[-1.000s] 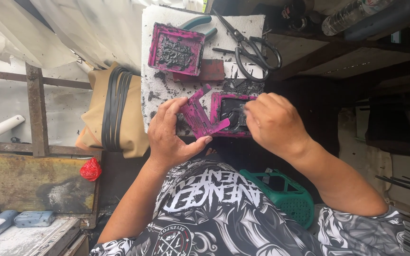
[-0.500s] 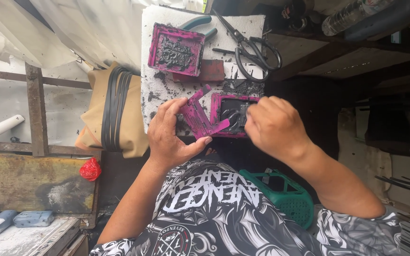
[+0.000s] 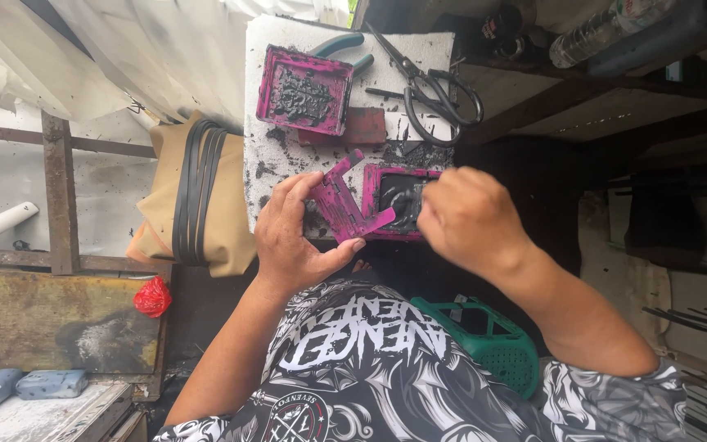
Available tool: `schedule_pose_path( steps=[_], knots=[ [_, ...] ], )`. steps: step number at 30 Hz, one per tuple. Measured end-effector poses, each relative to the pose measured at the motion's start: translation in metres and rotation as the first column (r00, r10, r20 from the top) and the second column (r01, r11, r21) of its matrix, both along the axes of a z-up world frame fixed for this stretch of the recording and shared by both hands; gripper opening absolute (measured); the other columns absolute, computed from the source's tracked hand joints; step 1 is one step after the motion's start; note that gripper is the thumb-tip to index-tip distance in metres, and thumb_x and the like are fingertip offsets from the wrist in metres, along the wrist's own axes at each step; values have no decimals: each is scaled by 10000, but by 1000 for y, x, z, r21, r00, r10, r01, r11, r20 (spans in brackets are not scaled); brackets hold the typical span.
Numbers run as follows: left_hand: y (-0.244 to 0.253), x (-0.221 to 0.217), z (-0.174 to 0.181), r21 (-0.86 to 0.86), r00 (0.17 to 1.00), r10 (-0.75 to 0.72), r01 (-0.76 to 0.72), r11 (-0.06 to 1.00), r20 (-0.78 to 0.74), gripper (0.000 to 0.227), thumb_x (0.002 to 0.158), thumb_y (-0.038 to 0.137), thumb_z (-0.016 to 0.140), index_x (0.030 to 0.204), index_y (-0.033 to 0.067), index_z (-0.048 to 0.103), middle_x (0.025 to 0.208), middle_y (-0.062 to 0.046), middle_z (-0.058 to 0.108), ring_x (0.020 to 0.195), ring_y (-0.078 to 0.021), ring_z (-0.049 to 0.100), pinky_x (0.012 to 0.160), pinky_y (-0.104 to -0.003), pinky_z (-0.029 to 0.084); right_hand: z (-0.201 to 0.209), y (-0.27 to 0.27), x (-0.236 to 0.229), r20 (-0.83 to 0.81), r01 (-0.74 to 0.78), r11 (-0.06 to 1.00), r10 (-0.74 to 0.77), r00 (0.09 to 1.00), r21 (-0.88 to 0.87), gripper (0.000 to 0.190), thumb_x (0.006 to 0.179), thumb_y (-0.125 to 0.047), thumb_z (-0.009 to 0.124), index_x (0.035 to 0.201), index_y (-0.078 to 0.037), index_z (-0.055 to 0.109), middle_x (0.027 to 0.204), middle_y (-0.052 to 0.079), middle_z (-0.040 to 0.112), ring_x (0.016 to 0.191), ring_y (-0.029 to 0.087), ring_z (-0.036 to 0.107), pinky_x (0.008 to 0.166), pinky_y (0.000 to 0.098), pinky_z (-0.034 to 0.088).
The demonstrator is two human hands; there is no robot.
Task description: The person uses a small metal rod to scrape and mix a dark substance inside a pink plastic container. They pour a clear liquid from a bottle into the container, then continue mixing the substance with the rod. The person repeats the pouring and mixing steps several times.
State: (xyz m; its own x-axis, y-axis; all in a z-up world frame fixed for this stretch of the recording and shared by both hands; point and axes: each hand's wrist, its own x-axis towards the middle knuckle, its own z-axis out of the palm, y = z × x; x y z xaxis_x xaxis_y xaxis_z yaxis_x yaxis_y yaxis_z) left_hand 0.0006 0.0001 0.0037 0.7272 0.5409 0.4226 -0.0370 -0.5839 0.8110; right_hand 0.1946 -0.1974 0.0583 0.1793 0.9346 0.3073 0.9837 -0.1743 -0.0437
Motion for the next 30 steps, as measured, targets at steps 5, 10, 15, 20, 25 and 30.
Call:
schedule_pose_path(
  steps=[5,10,15,20,25,30],
  knots=[
    [0,-1,0,6,1000,-9,9,1000,-13,917,674,532,909,1383,69,558,1312,-123,611,1030,-282,671,861,-442,521,4,7,1,-121,18,1000,-19,992,-9,139,902,-122,647,765,-107,666,632,11,491,614,222,602,598,321,501],
    [2,1,2,6,1000,-12,13,1000,-27,907,679,526,906,1384,78,551,1320,-113,606,1025,-271,676,864,-442,525,11,6,-12,-161,-26,999,18,987,-46,157,860,-135,646,705,-117,631,601,14,484,587,232,607,567,335,491],
    [2,0,5,19,999,-21,22,1000,-38,906,687,521,903,1385,70,542,1322,-124,598,1028,-277,677,865,-446,528,16,2,-10,-43,-23,999,21,999,-48,184,851,-145,642,679,-129,579,620,30,464,609,251,595,584,359,487],
    [1,0,0,17,1000,-20,20,1000,-6,902,700,548,887,1388,73,550,1310,-121,602,1020,-279,670,859,-445,524,0,-1,0,-69,32,999,-32,997,-7,171,904,-148,643,735,-138,620,646,17,483,639,238,602,612,345,497],
    [1,0,-2,13,1000,-20,20,1000,-6,898,702,549,881,1387,69,554,1311,-128,602,1027,-285,666,864,-449,517,6,4,-8,-300,10,999,-21,954,-41,158,866,-142,656,711,-120,633,601,24,503,602,238,616,576,331,501],
    [1,0,2,20,1000,-17,17,1000,-9,913,678,530,899,1383,63,554,1306,-131,607,1030,-289,665,861,-450,522,3,7,-8,-186,-27,999,22,982,-26,149,923,-136,648,778,-108,672,637,19,513,638,227,619,618,328,505]
  ],
)
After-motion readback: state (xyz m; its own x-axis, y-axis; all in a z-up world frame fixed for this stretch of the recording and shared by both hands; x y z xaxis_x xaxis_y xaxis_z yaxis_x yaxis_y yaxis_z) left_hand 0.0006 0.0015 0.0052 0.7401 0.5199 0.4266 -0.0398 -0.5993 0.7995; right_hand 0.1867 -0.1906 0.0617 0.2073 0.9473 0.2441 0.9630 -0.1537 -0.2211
